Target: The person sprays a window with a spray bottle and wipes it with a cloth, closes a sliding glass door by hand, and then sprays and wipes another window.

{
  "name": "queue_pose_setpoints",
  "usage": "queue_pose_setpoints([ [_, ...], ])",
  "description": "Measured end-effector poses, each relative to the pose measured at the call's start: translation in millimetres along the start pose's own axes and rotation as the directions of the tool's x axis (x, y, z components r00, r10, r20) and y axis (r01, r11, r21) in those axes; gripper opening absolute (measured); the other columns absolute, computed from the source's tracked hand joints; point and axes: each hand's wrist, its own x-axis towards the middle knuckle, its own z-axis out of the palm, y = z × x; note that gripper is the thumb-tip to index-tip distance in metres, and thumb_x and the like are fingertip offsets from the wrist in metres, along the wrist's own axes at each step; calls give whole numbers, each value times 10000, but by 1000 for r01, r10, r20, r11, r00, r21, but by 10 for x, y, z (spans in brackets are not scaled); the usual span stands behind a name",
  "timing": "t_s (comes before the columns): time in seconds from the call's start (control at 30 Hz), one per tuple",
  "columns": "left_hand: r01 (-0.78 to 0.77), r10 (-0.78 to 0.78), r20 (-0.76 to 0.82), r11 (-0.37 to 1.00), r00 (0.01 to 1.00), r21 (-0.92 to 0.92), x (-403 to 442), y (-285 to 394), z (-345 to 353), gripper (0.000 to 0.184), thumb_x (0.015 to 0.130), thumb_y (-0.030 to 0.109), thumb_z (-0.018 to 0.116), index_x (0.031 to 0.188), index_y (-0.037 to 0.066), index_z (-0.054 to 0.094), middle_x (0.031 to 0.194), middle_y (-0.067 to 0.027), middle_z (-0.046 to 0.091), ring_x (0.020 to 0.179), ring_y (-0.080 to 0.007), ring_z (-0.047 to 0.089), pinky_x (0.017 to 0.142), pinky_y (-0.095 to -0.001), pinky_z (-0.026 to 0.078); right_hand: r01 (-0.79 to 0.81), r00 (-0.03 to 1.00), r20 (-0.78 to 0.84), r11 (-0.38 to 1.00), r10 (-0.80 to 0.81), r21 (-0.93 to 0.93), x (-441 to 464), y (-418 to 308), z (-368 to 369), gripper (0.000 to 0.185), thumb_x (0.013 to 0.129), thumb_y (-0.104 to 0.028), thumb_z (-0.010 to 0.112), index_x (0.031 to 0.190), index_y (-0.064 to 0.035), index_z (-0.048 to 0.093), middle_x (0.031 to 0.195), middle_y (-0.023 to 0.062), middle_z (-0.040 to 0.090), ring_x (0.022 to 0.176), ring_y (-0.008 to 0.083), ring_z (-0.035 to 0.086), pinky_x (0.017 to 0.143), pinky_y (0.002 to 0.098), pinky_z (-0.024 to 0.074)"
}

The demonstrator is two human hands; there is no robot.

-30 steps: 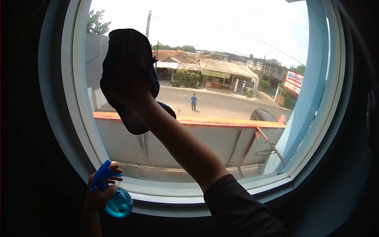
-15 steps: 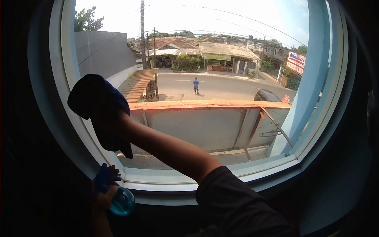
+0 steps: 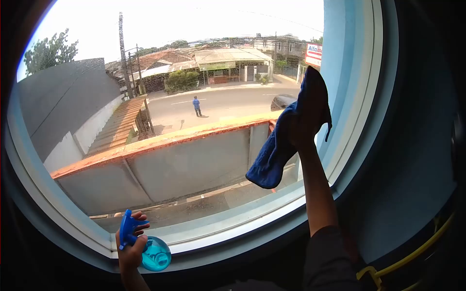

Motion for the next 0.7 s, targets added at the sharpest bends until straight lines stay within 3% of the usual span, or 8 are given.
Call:
queue_pose_setpoints([
  [0.07,0,0,4,1000,1000,-13,30,75,269,644,705,93,658,1325,-34,545,1183,-177,655,1068,-278,668,949,-379,501,203,949,-229,976,-217,-86,-216,872,-159,634,872,-122,554,1474,2,399,1371,226,528,1297,359,491,1087,429,377],
  [0.1,2,-2,2,1000,1000,-8,30,125,303,644,705,93,658,1325,-34,545,1183,-177,655,1068,-278,668,949,-379,501,-404,914,-26,905,404,-132,-554,1383,-217,625,899,-181,624,1453,2,400,1354,195,523,1245,332,515,1043,424,419],
  [0.17,3,-4,50,1000,999,23,40,212,505,642,704,91,667,1321,-36,543,1194,-190,649,1073,-292,669,950,-391,504,-410,872,-88,622,481,-667,-1581,3522,-30,403,879,-128,656,1249,6,574,979,93,669,843,255,654,748,353,543],
  [0.23,18,-20,47,999,999,35,47,239,541,639,703,92,668,1318,-33,546,1199,-193,647,1076,-300,668,951,-399,507,-198,960,-279,787,35,-584,-2046,4560,-251,305,928,-219,618,1148,-9,639,917,57,663,731,220,618,679,331,523],
  [0.33,57,-56,-18,997,998,50,-9,268,624,632,700,85,660,1313,-26,549,1198,-193,648,1073,-306,671,948,-420,514,-364,921,-266,872,284,-327,-1567,3851,-589,468,1046,-160,370,1481,11,385,1467,103,498,1309,140,507,1059,268,394],
  [0.57,87,-83,-129,996,988,29,-150,139,497,612,714,34,616,1319,-24,547,1191,-180,646,1045,-274,671,934,-390,523,-495,869,-64,866,491,-71,-1993,3156,-415,634,1078,-260,344,1583,-38,32,1664,96,45,1532,191,55,1236,328,107],
  [0.6,88,-84,-138,996,987,22,-148,99,431,602,721,20,603,1319,-29,545,1187,-179,644,1043,-273,670,928,-382,526,-597,776,-320,797,544,-93,-1966,2802,-180,524,1007,-176,430,1488,22,363,1542,135,404,1428,227,377,1170,359,310],
  [0.7,105,-95,-184,993,978,47,-194,7,263,593,728,8,591,1318,-33,544,1180,-177,643,1042,-277,669,929,-386,526,-556,785,-334,831,521,-9,-2141,1845,284,521,1012,-203,423,1488,4,382,1554,118,396,1416,218,393,1159,339,307],
])
